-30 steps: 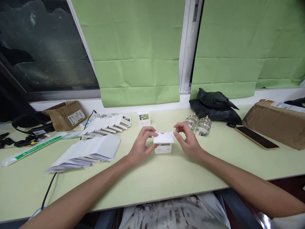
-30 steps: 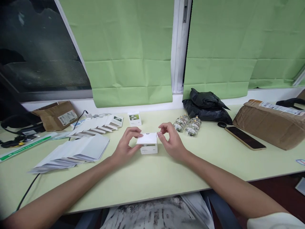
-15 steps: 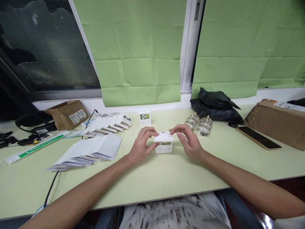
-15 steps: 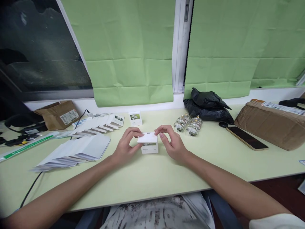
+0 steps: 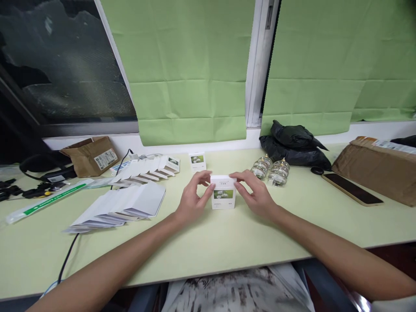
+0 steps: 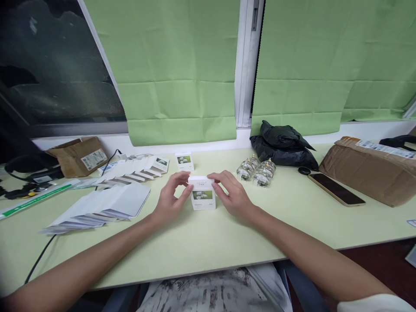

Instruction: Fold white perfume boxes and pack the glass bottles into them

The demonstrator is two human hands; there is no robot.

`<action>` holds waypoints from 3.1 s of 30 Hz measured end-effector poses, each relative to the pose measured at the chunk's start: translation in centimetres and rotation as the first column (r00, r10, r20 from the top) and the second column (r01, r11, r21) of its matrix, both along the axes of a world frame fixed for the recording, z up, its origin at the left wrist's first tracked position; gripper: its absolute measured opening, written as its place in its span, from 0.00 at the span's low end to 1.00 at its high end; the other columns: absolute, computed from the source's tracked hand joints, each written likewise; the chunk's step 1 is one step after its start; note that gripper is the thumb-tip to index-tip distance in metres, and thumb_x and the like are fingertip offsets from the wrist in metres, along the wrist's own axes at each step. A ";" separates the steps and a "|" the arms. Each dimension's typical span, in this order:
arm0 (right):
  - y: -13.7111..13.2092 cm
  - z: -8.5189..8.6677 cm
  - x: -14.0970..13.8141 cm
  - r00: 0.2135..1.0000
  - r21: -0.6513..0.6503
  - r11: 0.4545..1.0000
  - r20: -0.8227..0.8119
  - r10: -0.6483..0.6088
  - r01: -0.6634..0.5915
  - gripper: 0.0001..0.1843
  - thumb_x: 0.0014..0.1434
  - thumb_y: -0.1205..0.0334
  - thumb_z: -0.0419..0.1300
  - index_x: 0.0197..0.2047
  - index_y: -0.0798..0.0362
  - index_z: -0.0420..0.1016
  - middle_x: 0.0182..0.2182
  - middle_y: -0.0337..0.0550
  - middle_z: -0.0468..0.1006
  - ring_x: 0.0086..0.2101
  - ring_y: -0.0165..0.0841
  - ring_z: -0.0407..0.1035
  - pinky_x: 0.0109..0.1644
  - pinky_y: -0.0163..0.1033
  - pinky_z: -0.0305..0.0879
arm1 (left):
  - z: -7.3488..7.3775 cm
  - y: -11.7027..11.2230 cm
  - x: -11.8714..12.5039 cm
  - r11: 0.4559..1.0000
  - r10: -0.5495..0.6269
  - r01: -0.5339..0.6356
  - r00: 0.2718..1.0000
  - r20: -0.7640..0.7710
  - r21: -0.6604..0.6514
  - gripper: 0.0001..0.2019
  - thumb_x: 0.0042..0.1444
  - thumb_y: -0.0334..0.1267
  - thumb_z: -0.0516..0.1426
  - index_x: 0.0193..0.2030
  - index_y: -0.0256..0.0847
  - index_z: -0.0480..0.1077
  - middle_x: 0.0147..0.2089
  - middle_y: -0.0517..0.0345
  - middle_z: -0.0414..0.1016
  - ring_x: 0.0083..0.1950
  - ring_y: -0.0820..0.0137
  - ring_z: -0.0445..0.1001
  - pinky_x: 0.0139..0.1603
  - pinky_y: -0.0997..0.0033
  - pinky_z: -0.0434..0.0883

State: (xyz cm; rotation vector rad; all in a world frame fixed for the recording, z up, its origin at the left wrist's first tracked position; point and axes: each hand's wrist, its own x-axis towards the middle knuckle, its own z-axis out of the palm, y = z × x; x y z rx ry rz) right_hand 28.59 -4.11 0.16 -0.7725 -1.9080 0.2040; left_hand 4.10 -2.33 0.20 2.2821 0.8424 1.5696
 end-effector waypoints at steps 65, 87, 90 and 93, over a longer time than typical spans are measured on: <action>0.2 0.2 0.2 0.984 -0.054 0.983 0.038 0.176 -0.174 0.12 0.69 0.52 0.66 0.53 0.44 0.75 0.47 0.47 0.76 0.48 0.43 0.72 0.53 0.52 0.72 | 0.5 0.1 -0.5 0.742 -0.442 0.317 0.894 -0.074 -0.591 0.34 0.55 0.47 0.72 0.67 0.48 0.71 0.63 0.47 0.74 0.58 0.57 0.76 0.56 0.58 0.75; 0.7 -0.6 0.4 0.986 -0.029 0.992 0.116 0.124 -0.121 0.22 0.71 0.58 0.63 0.66 0.38 0.71 0.59 0.50 0.72 0.59 0.44 0.71 0.63 0.56 0.72 | 0.0 1.2 -0.9 0.650 -0.526 0.436 0.849 0.046 -0.623 0.29 0.71 0.55 0.57 0.72 0.44 0.68 0.71 0.46 0.72 0.70 0.50 0.71 0.67 0.52 0.70; 0.8 -0.7 0.4 0.994 -0.033 0.997 0.088 0.066 -0.063 0.19 0.71 0.58 0.63 0.64 0.40 0.74 0.56 0.50 0.71 0.56 0.44 0.72 0.60 0.53 0.74 | 0.1 0.9 -1.0 0.776 -0.398 0.343 0.918 0.011 -0.529 0.25 0.72 0.53 0.57 0.70 0.45 0.69 0.68 0.45 0.74 0.63 0.55 0.76 0.61 0.57 0.75; 0.8 -0.6 0.4 0.997 -0.057 0.998 0.072 0.040 -0.036 0.18 0.72 0.58 0.62 0.63 0.40 0.75 0.54 0.49 0.70 0.55 0.43 0.72 0.58 0.51 0.74 | 0.0 0.6 -1.0 0.906 -0.264 0.228 0.963 -0.054 -0.357 0.23 0.69 0.49 0.61 0.67 0.47 0.68 0.63 0.47 0.75 0.55 0.62 0.79 0.55 0.61 0.78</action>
